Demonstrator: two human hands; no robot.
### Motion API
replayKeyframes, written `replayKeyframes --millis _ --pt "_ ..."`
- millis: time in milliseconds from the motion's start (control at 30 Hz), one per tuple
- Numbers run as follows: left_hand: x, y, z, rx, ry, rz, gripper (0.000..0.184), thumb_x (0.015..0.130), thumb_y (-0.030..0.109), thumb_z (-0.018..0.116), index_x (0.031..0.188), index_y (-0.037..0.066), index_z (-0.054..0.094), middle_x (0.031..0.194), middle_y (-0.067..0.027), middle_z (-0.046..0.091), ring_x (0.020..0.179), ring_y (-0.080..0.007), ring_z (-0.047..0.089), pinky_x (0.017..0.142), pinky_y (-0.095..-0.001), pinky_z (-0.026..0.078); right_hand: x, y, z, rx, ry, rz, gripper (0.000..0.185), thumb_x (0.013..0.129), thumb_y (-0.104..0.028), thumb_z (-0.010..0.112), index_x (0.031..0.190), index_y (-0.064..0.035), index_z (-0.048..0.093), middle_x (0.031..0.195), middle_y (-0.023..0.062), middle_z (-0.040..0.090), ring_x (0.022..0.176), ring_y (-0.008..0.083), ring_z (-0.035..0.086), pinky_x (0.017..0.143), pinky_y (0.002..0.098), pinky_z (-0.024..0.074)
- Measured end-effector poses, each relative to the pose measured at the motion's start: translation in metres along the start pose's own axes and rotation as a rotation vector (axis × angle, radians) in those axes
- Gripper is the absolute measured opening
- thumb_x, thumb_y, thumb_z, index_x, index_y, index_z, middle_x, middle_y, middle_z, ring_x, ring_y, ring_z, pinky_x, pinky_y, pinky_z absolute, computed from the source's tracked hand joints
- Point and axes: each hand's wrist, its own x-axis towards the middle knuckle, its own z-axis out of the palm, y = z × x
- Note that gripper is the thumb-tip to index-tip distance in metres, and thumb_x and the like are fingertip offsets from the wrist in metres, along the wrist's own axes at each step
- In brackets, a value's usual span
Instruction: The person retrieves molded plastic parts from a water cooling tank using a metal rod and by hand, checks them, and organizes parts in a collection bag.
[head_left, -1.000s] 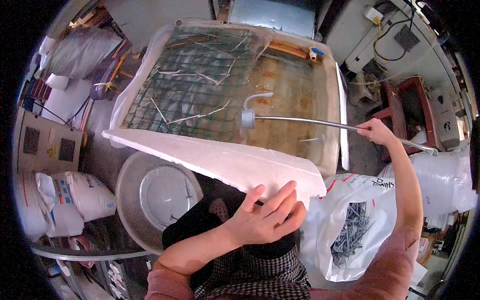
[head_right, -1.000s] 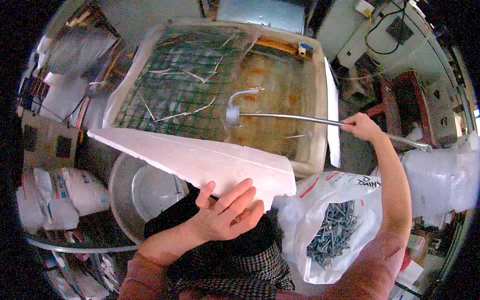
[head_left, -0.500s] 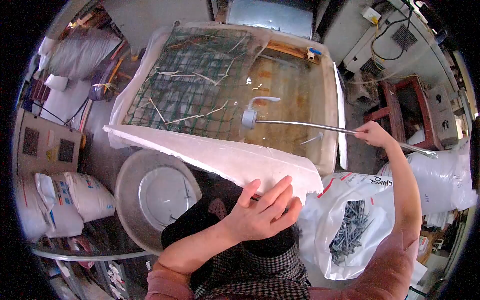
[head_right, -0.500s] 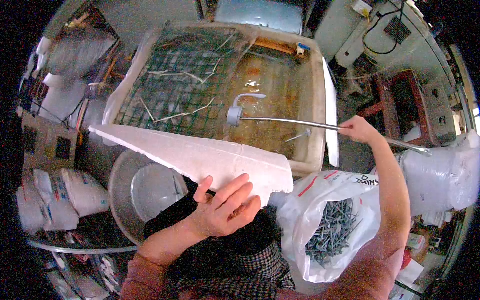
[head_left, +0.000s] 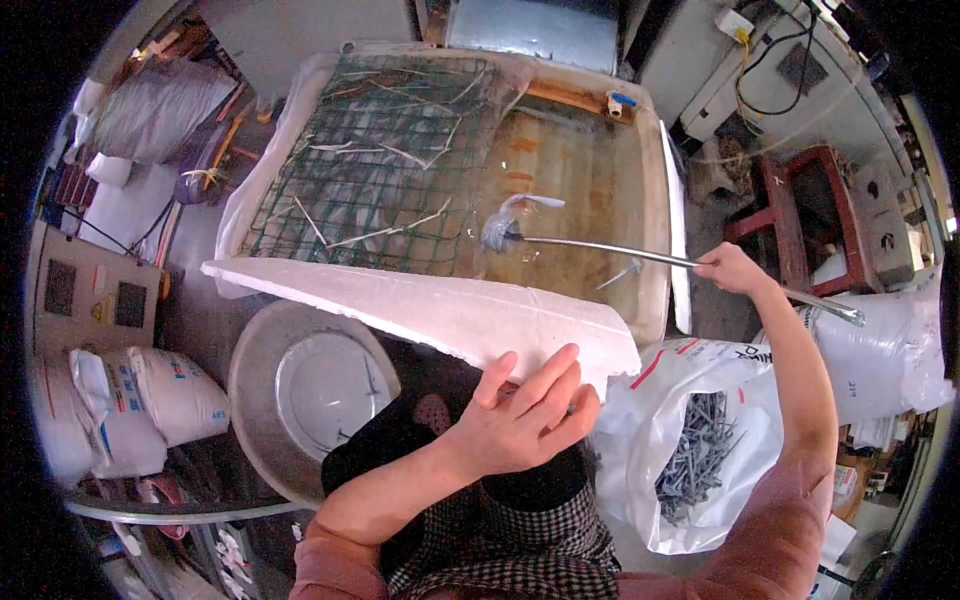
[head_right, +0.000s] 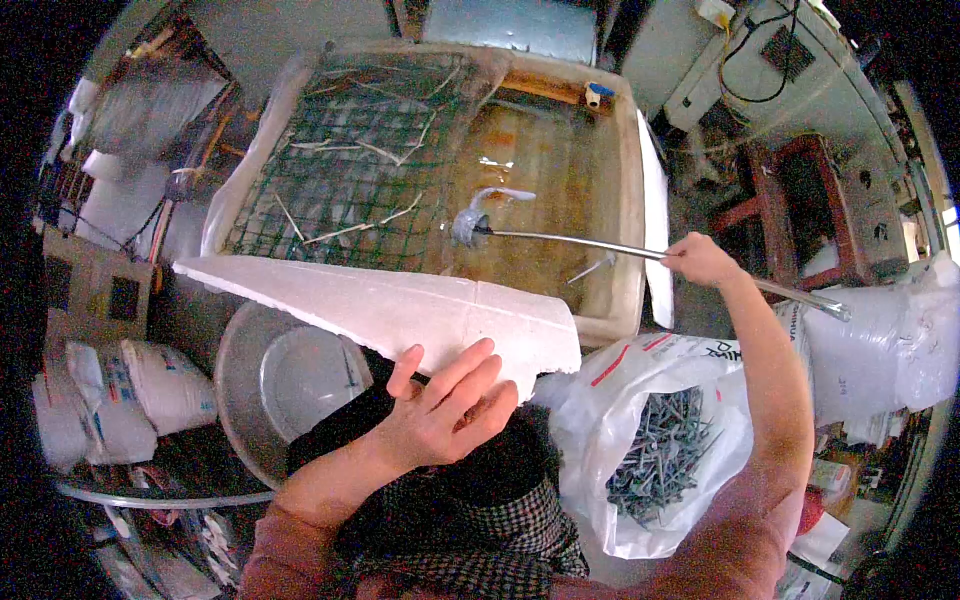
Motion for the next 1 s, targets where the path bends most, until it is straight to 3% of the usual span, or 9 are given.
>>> replayKeyframes --millis 33,167,300,400,633,733,800,867,1000 --pt "0.000 0.000 0.000 0.003 0.001 -0.001 0.015 0.078 0.021 0.065 0.091 0.022 0.058 0.103 0.0008 0.060 0.108 -0.0162 0.057 0.106 -0.0508 0.013 0.003 -0.007 0.003 -0.017 -0.014 0.008 0.030 0.081 -0.030 0.064 0.096 -0.0051 0.069 0.083 0.0187 0.067 0.078 0.0301 0.065 0.074 0.0372 0.0506" --pt "0.000 -0.001 0.000 -0.017 -0.015 -0.012 0.015 0.078 0.021 0.064 0.092 0.023 0.057 0.104 0.0009 0.060 0.108 -0.0158 0.057 0.106 -0.0509 0.014 0.036 -0.006 0.031 -0.148 -0.008 -0.120 0.029 0.081 -0.032 0.063 0.099 -0.0099 0.069 0.096 0.0178 0.066 0.089 0.0324 0.064 0.082 0.0391 0.0496" --pt "0.000 -0.001 0.000 -0.002 -0.008 -0.040 0.012 0.084 0.019 0.053 0.097 0.019 0.051 0.098 0.0022 0.061 0.112 -0.0127 0.054 0.105 -0.0480 0.017 0.053 -0.038 0.045 -0.125 -0.027 -0.025 0.029 0.083 -0.035 0.060 0.100 -0.0124 0.069 0.095 0.0172 0.066 0.087 0.0335 0.063 0.082 0.0404 0.0495" --pt "-0.001 -0.005 -0.001 -0.006 -0.037 -0.014 0.013 0.080 0.022 0.061 0.092 0.023 0.057 0.104 0.0027 0.060 0.109 -0.0142 0.056 0.105 -0.0509 0.015 0.070 -0.052 0.057 -0.148 0.009 -0.134 0.030 0.084 -0.035 0.058 0.100 -0.0124 0.068 0.094 0.0179 0.065 0.086 0.0344 0.063 0.080 0.0416 0.0495" --pt "0.001 -0.007 -0.001 0.001 -0.053 0.004 0.013 0.080 0.021 0.061 0.093 0.024 0.057 0.104 0.0023 0.060 0.109 -0.0142 0.056 0.104 -0.0511 0.015 0.085 -0.080 0.075 -0.068 0.021 -0.180 0.030 0.086 -0.035 0.056 0.101 -0.0114 0.068 0.096 0.0181 0.065 0.089 0.0345 0.062 0.081 0.0426 0.0483" --pt "0.000 -0.008 -0.003 0.008 -0.057 0.005 0.013 0.080 0.021 0.060 0.093 0.024 0.057 0.104 0.0024 0.060 0.109 -0.0142 0.056 0.104 -0.0512 0.015 0.076 -0.071 0.070 -0.066 0.127 -0.332 0.029 0.085 -0.030 0.059 0.099 -0.0058 0.066 0.084 0.0195 0.065 0.077 0.0331 0.062 0.071 0.0392 0.0482" --pt "-0.001 -0.007 -0.003 -0.004 -0.037 -0.001 0.013 0.080 0.022 0.060 0.093 0.024 0.057 0.103 0.0028 0.060 0.110 -0.0142 0.055 0.104 -0.0513 0.016 0.057 -0.058 0.045 -0.059 0.064 -0.262 0.028 0.086 -0.029 0.059 0.100 -0.0055 0.065 0.076 0.0175 0.064 0.064 0.0274 0.061 0.064 0.0367 0.0482" --pt "-0.002 -0.004 -0.003 -0.010 -0.014 -0.017 0.012 0.082 0.021 0.057 0.094 0.021 0.055 0.101 0.0020 0.060 0.111 -0.0133 0.054 0.104 -0.0491 0.017 0.039 -0.038 0.023 -0.137 0.009 -0.226 0.033 0.086 -0.033 0.057 0.104 -0.0072 0.066 0.083 0.0178 0.066 0.077 0.0313 0.063 0.071 0.0388 0.0496" --pt "-0.003 0.000 -0.003 -0.014 0.004 -0.032 0.009 0.084 0.020 0.054 0.093 0.019 0.052 0.098 0.0016 0.060 0.112 -0.0123 0.053 0.104 -0.0467 0.019 -0.008 -0.009 -0.006 0.001 -0.022 -0.066 0.029 0.086 -0.027 0.059 0.106 -0.0069 0.066 0.070 0.0155 0.064 0.060 0.0240 0.062 0.061 0.0348 0.0494"
